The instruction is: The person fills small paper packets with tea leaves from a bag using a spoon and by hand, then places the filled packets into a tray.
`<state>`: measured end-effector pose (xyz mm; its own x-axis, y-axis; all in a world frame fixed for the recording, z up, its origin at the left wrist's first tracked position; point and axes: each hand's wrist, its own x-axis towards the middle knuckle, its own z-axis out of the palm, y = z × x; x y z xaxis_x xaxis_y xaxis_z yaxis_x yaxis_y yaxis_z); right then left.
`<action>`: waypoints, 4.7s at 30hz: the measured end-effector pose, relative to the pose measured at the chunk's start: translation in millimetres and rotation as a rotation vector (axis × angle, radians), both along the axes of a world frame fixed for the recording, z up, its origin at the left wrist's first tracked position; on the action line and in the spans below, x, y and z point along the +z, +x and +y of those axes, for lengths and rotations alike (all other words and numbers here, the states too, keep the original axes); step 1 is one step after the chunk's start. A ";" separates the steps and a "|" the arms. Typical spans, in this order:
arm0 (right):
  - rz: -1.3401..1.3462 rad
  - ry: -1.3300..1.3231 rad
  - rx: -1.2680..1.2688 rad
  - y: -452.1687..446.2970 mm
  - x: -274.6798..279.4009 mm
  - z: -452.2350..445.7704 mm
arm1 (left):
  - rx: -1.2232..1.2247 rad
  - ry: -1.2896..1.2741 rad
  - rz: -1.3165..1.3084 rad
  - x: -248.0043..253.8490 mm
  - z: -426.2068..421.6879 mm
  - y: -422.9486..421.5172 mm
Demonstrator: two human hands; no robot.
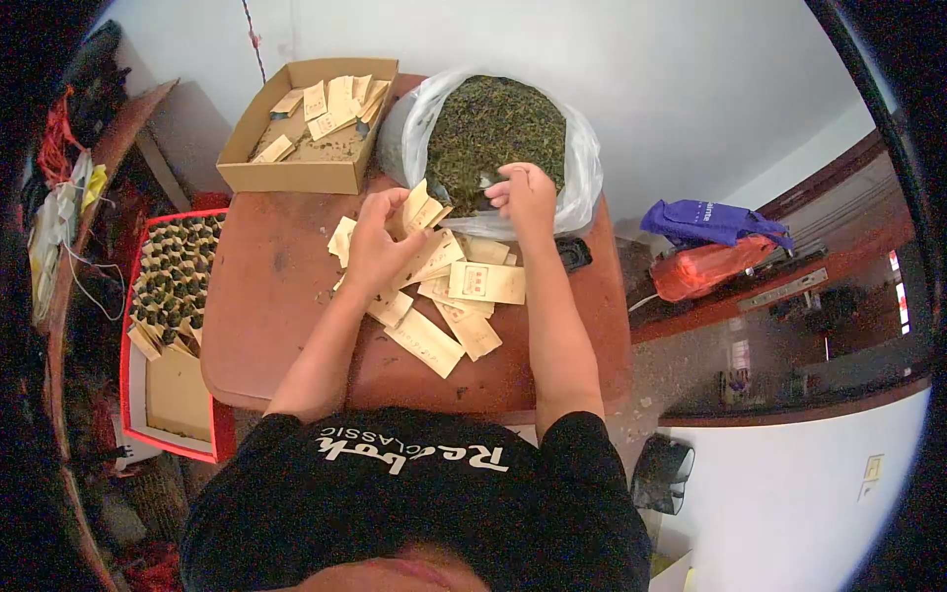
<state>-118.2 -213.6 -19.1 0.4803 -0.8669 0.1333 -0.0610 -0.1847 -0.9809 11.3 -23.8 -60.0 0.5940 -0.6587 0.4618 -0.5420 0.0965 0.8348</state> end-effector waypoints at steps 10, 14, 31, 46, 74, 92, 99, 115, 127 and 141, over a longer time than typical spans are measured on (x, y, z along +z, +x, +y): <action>-0.125 0.141 0.084 -24.1 33.0 2.2 | 0.006 0.013 0.017 0.8 -0.8 -1.4; -0.090 0.116 0.157 -25.4 52.3 18.9 | 0.004 -0.001 0.029 1.7 0.4 -2.0; 0.306 -0.851 0.118 -11.2 73.8 106.6 | -0.028 -0.004 0.058 8.5 4.9 -4.0; -0.082 -0.503 -0.120 -53.2 36.8 94.7 | -0.035 -0.103 0.051 3.4 2.8 -0.8; -0.672 0.365 -0.042 -162.4 -67.4 -0.2 | 1.097 -0.242 0.246 -101.2 379.6 147.8; -0.558 0.355 -0.172 -145.9 -64.3 15.5 | 1.306 0.200 0.103 -232.6 386.7 238.9; -0.584 0.374 -0.138 -147.0 -66.3 13.5 | 1.094 -0.295 0.375 -233.3 386.6 239.7; -0.534 0.361 -0.088 -148.5 -69.5 13.2 | 1.263 -0.140 0.272 -195.0 341.9 246.9; -0.551 0.366 -0.058 -147.6 -63.0 17.8 | 1.258 -0.398 0.383 -203.6 348.3 255.2; -0.551 0.369 -0.091 -142.0 -57.8 25.4 | 1.311 -0.243 0.487 -210.5 343.8 269.4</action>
